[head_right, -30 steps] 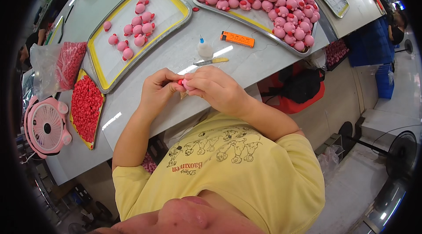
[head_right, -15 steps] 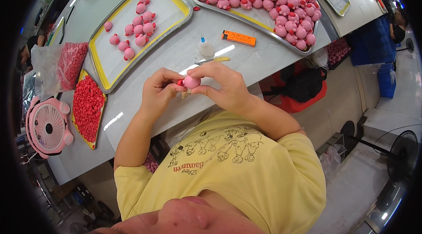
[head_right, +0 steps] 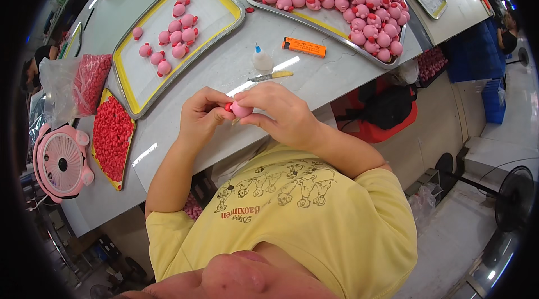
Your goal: The person assembles toy figures by applying glue to small parts from a bottle, attaching them to round body pieces by hand, and placing the assembled figures onto a tray.
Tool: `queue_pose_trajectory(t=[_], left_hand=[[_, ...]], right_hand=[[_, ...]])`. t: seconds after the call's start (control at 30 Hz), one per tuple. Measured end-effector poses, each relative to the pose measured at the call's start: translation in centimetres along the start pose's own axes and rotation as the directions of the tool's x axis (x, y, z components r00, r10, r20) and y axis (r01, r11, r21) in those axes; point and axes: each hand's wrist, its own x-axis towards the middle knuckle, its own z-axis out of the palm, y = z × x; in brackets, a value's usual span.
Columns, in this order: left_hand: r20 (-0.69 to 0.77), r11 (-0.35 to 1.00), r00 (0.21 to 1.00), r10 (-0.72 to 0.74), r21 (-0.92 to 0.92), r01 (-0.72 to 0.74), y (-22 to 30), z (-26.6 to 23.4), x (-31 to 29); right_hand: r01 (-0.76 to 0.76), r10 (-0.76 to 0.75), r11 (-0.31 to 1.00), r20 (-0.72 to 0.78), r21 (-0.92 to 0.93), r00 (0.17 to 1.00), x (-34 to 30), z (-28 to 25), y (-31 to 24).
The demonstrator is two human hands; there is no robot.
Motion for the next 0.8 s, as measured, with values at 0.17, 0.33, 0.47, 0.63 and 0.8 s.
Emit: queue_pose_trajectory(t=[0.17, 0.33, 0.47, 0.63, 0.8], left_hand=[[0.138, 0.968, 0.989, -0.051, 0.251, 0.015, 0.1, -1.5, 0.4], [0.172, 0.979, 0.964, -0.204, 0.023, 0.203, -0.4, -0.3, 1.6], [0.242, 0.895, 0.876, -0.417, -0.061, 0.442, -0.1, 0.6, 2.5], [0.219, 0.871, 0.859, -0.463, -0.068, 0.487, -0.9, 1.1, 3.5], [0.219, 0.864, 0.871, -0.439, -0.161, 0.477, -1.1, 1.2, 4.1]], right_hand=[[-0.08, 0.075, 0.994, 0.06, 0.072, 0.995, -0.5, 0.7, 0.4], [-0.354, 0.306, 0.872, 0.188, 0.338, 0.933, -1.3, -0.1, 3.2], [-0.283, 0.212, 0.879, 0.218, 0.384, 0.953, -1.9, -0.6, 4.3], [-0.333, 0.267, 0.825, 0.205, 0.457, 0.942, -1.9, -0.9, 5.1], [-0.329, 0.255, 0.81, 0.214, 0.485, 0.943, -1.3, -1.5, 5.4]])
